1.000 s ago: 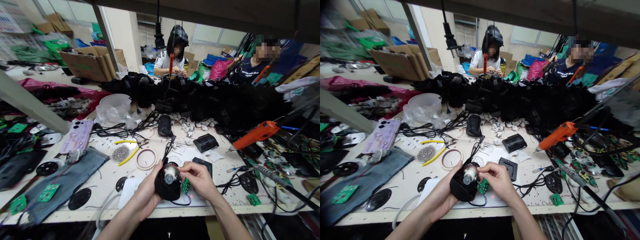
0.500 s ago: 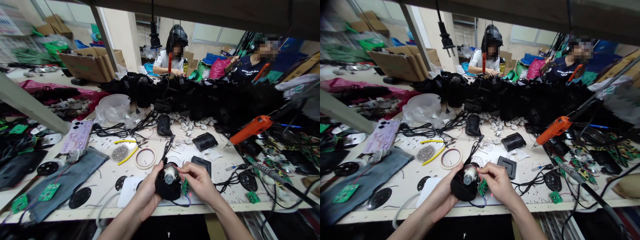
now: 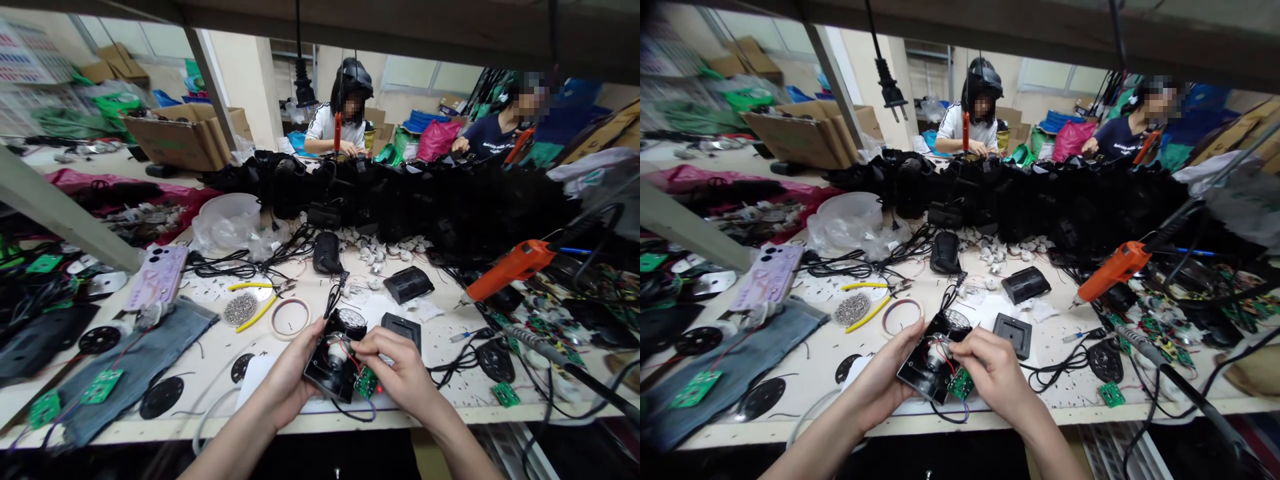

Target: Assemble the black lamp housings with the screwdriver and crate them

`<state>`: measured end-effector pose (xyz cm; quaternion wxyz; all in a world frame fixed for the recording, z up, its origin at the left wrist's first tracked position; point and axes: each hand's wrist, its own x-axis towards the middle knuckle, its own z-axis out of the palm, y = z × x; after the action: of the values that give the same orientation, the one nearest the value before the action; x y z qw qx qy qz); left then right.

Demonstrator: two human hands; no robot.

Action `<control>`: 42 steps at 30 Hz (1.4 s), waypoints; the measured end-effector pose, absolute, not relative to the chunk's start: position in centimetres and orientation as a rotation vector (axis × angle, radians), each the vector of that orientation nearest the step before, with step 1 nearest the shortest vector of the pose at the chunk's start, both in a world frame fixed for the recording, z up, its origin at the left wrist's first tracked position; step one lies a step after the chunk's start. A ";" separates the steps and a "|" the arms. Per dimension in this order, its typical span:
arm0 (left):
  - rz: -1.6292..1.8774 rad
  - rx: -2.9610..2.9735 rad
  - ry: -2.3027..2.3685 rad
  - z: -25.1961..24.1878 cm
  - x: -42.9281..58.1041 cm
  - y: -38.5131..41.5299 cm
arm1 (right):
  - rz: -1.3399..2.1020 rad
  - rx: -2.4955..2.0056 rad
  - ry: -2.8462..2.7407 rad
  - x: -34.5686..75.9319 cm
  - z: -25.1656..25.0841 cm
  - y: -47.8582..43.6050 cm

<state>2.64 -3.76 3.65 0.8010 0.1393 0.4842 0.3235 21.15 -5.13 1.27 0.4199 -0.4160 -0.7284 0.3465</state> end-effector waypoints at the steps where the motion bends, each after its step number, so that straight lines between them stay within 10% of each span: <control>1: 0.687 0.300 1.038 3.9 2.7 -3.7 | 0.859 -1.034 -1.843 21.1 1.3 -5.2; 42: 0.900 0.239 1.050 4.2 4.9 -2.6 | 0.936 -1.264 -1.543 21.2 0.9 -6.2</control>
<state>4.92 -2.63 4.19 0.7636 0.1097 0.4831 0.4141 21.15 -6.23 0.92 0.4523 -0.5116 -0.6247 0.3788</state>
